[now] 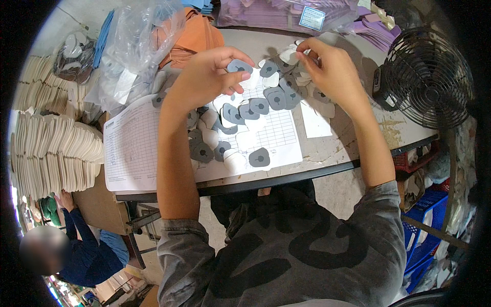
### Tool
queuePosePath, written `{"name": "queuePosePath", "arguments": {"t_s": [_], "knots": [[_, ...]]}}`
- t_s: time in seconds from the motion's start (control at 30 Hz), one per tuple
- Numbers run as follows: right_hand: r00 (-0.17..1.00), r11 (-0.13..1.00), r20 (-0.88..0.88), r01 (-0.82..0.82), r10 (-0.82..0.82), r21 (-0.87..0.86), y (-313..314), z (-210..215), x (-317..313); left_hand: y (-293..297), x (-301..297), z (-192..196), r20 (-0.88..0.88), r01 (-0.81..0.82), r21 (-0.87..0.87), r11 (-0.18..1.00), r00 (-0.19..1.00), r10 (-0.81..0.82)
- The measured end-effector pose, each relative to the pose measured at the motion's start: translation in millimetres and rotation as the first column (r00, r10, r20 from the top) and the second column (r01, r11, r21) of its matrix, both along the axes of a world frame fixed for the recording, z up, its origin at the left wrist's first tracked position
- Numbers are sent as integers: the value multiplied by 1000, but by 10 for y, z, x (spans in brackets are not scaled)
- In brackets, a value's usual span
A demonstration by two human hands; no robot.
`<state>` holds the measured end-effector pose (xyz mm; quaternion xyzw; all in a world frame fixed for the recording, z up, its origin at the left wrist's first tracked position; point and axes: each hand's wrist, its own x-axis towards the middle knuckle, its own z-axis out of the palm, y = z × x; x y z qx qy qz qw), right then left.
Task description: The person repeatedly picks up small white and gray fabric pieces, aligns them, and places them on a grid sheet on the table. They occasionally use a pink pen to mark a paper and handle a white cloth, then resume assembling the fabric pieces.
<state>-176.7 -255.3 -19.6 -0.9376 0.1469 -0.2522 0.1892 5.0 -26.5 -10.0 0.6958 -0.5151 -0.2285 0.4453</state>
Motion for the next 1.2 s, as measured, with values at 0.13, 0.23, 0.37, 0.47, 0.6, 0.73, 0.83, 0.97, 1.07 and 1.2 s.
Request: {"name": "queuePosePath", "arguments": {"t_s": [0.13,0.23,0.37,0.47,0.6,0.73,0.83,0.97,1.07,1.2], "knots": [[968,971,250,44,17,-237,45,10,13,-40,18,-26,-80,-39,-25,999,996,37],[948,978,245,-209,204,-4,147,23,31,-79,-27,-34,-121,-49,4,999,991,49],[910,859,215,-407,353,310,384,-13,13,-146,-151,-5,-175,2,76,997,985,12],[916,841,242,-392,320,372,396,-23,7,-161,-215,44,-184,30,100,995,983,-11],[972,989,208,-131,113,72,163,23,-10,-58,-240,81,254,29,180,983,964,-75],[968,980,240,112,-70,-167,95,14,-10,79,-319,-17,486,25,190,982,866,-116],[981,980,121,-133,151,-146,196,-40,-7,93,-321,-77,498,-13,268,963,858,-127],[915,904,-35,-402,401,-146,424,-183,-46,81,-291,-94,483,0,289,957,863,-146],[889,883,-49,-458,456,-99,515,-254,-17,80,-275,-106,474,9,283,959,868,-148],[876,880,-95,-474,473,11,500,-238,-3,40,-222,-112,474,80,182,980,866,-159]]}}
